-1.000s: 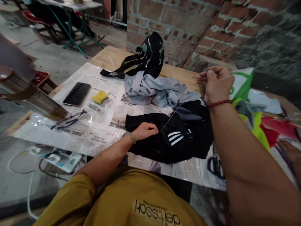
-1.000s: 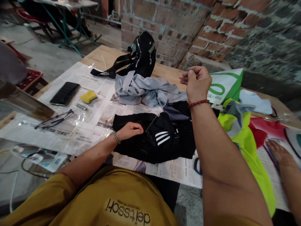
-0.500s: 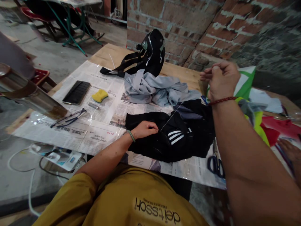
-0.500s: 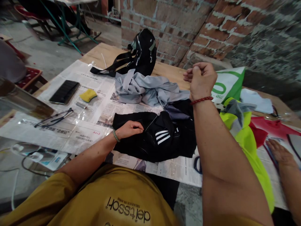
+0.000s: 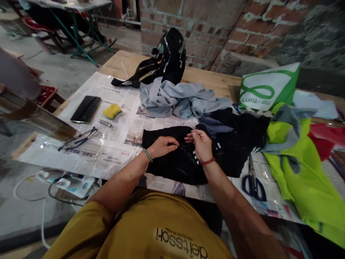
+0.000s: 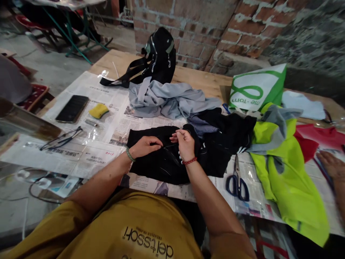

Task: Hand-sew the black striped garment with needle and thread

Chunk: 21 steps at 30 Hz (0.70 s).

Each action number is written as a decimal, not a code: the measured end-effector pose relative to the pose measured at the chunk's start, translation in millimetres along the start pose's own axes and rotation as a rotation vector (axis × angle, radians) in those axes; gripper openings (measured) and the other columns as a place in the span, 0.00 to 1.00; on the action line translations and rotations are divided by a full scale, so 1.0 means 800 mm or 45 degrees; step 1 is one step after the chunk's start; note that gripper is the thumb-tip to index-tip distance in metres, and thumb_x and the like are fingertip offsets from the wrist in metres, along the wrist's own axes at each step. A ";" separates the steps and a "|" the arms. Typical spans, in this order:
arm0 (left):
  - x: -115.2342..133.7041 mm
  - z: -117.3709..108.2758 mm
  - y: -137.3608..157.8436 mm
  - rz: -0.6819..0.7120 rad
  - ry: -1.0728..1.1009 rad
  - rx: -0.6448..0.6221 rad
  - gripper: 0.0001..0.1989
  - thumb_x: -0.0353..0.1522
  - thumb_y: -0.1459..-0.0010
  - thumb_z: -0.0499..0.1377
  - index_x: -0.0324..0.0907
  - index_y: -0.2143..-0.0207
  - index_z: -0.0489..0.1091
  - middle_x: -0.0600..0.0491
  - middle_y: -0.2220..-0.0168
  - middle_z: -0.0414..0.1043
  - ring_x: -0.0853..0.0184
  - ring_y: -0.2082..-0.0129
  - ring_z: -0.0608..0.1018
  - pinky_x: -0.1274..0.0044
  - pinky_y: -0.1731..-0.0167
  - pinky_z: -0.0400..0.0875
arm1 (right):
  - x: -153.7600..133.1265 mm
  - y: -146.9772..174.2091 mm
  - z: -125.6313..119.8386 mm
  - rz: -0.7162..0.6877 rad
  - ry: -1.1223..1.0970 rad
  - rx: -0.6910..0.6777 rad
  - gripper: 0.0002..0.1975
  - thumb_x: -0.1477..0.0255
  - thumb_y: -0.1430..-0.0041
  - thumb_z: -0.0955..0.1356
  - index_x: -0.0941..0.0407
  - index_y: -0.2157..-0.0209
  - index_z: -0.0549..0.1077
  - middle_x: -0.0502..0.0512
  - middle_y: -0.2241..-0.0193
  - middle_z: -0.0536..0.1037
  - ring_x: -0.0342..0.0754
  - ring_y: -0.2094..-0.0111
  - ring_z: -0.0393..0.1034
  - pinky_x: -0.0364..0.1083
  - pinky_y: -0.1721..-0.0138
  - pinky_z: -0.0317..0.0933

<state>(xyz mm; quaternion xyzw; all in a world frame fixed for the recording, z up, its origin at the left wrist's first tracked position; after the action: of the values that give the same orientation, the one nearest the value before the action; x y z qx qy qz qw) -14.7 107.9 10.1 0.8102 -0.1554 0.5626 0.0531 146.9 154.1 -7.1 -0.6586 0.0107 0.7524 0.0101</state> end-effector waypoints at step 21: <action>0.014 -0.023 0.007 -0.051 -0.036 -0.035 0.08 0.34 0.49 0.60 0.38 0.72 0.74 0.54 0.73 0.73 0.73 0.73 0.72 0.82 0.70 0.65 | -0.069 0.027 -0.020 -0.154 -0.207 -0.045 0.10 0.62 0.46 0.68 0.51 0.63 0.67 0.47 0.73 0.76 0.41 0.78 0.71 0.42 0.76 0.66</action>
<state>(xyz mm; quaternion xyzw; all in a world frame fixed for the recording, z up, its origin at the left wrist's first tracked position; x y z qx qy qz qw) -29.2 104.9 26.5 0.8204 -0.1475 0.5476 0.0733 169.0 131.9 45.3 -0.5950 -0.0433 0.8013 0.0448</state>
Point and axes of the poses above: each hand's wrist, its own y-axis away from the middle knuckle, its own z-axis out of the palm, x = y × z, the point moved 7 cm from there along -y, towards the middle knuckle
